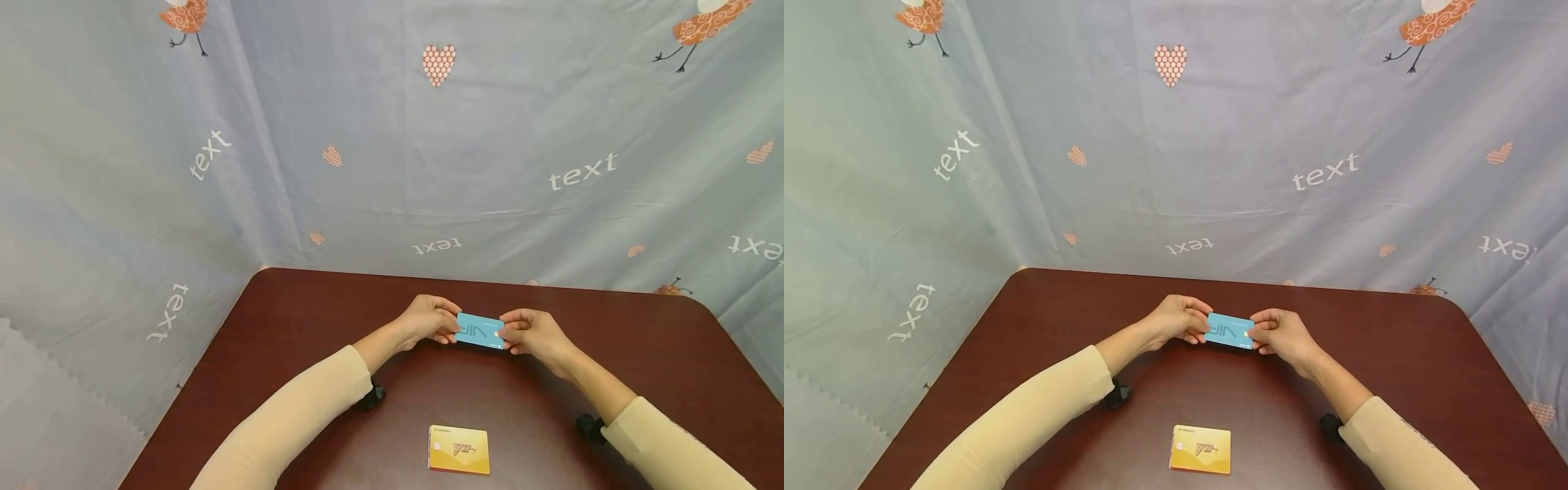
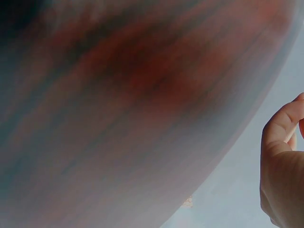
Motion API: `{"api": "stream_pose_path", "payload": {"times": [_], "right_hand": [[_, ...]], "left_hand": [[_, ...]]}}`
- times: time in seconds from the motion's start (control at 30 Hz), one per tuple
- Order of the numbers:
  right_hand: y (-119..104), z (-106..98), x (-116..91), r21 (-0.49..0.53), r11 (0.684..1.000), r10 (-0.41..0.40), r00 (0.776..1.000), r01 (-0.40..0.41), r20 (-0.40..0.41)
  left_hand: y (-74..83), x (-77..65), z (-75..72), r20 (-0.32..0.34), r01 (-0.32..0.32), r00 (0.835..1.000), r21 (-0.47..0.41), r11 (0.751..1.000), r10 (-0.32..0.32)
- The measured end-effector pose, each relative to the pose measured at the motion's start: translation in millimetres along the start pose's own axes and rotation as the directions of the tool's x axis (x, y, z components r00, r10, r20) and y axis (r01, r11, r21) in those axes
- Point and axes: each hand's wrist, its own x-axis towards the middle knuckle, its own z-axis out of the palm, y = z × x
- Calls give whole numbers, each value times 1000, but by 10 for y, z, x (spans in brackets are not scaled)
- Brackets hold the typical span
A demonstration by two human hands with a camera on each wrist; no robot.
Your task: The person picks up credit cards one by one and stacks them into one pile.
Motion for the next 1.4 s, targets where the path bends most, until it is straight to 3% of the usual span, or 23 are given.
{"api": "stream_pose_path", "payload": {"times": [0.57, 1.4], "right_hand": [[36, 122, -150, 7, 1000, 7, 999, -7, 32], [-13, 341, -363, 19, 1000, 10, 996, -12, 86]], "left_hand": [[-65, -260, 19, 9, 41, 999, -38, 998, -41], [-149, -612, -53, 54, 48, 997, -45, 998, -45]]}}
